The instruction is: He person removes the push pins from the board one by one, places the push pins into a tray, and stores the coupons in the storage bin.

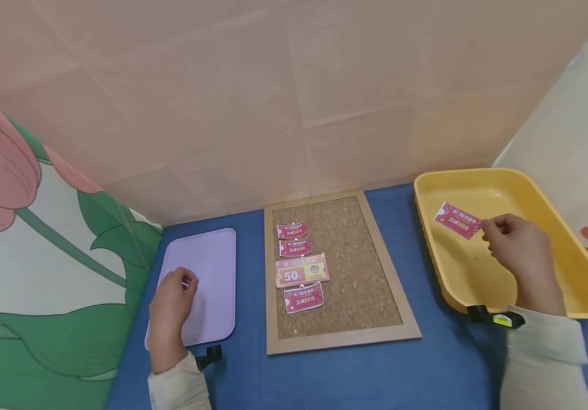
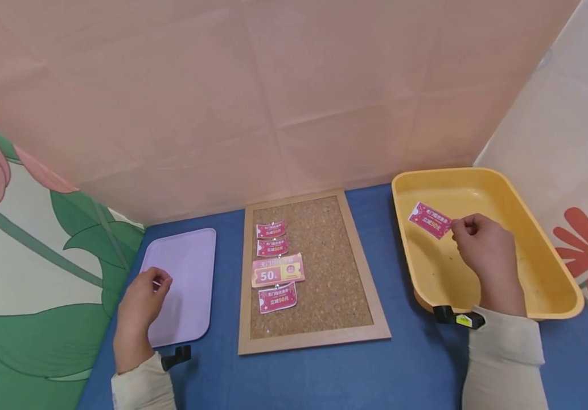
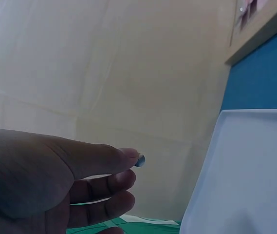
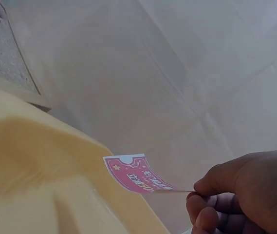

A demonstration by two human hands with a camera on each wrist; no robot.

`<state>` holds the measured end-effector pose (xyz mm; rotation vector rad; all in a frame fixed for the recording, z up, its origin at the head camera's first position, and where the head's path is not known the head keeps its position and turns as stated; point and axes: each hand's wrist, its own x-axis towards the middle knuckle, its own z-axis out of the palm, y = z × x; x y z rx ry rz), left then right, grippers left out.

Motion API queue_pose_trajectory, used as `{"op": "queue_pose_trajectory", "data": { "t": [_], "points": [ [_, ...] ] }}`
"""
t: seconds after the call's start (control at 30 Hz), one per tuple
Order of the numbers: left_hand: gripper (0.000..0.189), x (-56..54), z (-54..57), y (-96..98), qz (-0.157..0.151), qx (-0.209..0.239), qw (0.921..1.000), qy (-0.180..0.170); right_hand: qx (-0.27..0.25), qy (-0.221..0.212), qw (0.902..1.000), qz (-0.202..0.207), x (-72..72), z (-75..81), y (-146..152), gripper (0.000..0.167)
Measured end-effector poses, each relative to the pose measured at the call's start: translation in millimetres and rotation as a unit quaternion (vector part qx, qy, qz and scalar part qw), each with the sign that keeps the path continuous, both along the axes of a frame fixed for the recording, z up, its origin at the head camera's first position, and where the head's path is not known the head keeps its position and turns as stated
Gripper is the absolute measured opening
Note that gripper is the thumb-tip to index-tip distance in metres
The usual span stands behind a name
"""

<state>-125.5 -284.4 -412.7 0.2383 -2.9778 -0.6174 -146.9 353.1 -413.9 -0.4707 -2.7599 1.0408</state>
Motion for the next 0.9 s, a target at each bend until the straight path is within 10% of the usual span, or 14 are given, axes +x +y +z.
{"op": "queue_pose_trajectory", "data": {
  "t": [0.9],
  "points": [
    [0.029,6.3,7.2,1.2,0.009,0.006,0.9999,-0.004,0.038,0.028,0.9985,0.028,8.3,13.8,-13,0.056]
  ]
}}
